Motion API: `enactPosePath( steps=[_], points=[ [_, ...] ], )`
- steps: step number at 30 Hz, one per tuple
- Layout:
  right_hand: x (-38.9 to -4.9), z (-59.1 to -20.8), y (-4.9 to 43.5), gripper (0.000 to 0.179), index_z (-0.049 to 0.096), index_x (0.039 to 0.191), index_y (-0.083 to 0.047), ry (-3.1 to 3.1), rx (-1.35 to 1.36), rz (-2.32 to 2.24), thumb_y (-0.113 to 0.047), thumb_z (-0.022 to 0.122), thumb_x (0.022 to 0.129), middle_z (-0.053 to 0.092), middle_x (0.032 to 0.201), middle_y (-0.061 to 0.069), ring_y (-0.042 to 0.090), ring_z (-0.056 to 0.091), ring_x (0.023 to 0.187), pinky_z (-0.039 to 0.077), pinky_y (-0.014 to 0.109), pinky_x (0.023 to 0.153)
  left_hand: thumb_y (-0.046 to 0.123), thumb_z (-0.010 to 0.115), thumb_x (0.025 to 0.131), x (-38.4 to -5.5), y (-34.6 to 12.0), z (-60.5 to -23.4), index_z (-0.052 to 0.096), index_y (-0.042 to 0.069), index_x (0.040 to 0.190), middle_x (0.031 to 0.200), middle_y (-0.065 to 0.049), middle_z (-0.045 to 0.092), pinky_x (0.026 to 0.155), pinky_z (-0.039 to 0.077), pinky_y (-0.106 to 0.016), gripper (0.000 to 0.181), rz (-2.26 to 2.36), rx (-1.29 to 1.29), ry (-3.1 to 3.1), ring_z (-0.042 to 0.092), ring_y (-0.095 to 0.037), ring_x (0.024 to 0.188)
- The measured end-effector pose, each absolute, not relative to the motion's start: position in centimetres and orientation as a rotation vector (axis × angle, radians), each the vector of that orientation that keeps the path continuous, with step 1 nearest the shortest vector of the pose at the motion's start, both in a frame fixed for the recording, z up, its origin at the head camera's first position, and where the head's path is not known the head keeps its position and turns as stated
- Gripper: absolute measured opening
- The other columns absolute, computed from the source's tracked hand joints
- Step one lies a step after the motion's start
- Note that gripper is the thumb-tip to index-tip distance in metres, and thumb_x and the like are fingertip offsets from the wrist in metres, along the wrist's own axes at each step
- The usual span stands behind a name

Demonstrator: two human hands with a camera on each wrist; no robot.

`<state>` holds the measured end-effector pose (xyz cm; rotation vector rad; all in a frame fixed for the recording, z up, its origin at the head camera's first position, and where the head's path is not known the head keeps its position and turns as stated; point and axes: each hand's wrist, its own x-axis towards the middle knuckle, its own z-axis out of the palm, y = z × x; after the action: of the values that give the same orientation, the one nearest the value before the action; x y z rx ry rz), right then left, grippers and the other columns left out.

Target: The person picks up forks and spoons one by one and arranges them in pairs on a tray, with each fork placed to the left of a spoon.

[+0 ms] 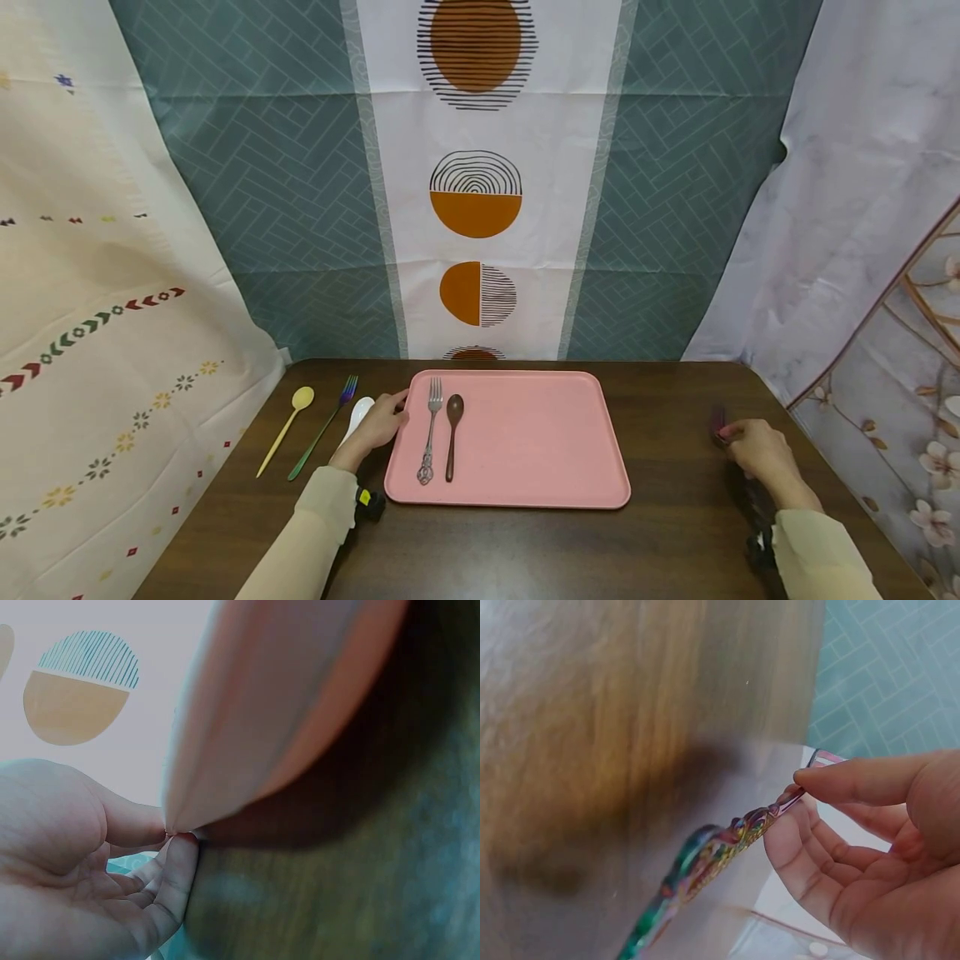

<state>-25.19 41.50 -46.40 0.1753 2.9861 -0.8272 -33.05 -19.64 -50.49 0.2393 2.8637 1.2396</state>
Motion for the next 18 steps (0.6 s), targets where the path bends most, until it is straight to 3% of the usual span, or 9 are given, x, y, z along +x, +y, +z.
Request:
enactPosePath(
  steps=[5,13,18],
  points=[
    [-25.3,-46.1,40.9,0.042,0.064,0.119,0.014,3.008,0.164,-0.856,0.002,0.056,0.08,0.051,0.061,-0.002,0.019,0.056,0.055,0.052,0.035,0.053,0.0,0.051,0.101,-33.1,-19.6,-50.6,0.046,-0.008,0.151,0.132,-0.03,0.054,0.098,0.046,-0.057,0.052,1.222,0.245,2.873,0.052,-0.039,0.116],
    [-26.1,-45.8,39.3,0.045,0.066,0.116,0.014,3.047,0.076,-0.916,0.002,0.057,0.074,0.057,0.06,-0.003,0.017,0.056,0.047,0.048,0.033,0.047,-0.002,0.052,0.099,-33.2,-19.7,-50.6,0.049,-0.009,0.149,0.119,-0.027,0.058,0.086,0.049,-0.049,0.051,1.224,0.294,2.897,0.056,-0.036,0.102],
    [-26.6,-45.5,38.0,0.045,0.067,0.117,0.013,3.046,0.057,-0.931,0.001,0.058,0.075,0.051,0.054,-0.005,0.016,0.056,0.046,0.047,0.033,0.047,-0.002,0.051,0.099,-33.1,-19.7,-50.4,0.049,-0.009,0.149,0.118,-0.026,0.058,0.086,0.049,-0.049,0.051,1.235,0.299,2.885,0.056,-0.036,0.101]
  ],
)
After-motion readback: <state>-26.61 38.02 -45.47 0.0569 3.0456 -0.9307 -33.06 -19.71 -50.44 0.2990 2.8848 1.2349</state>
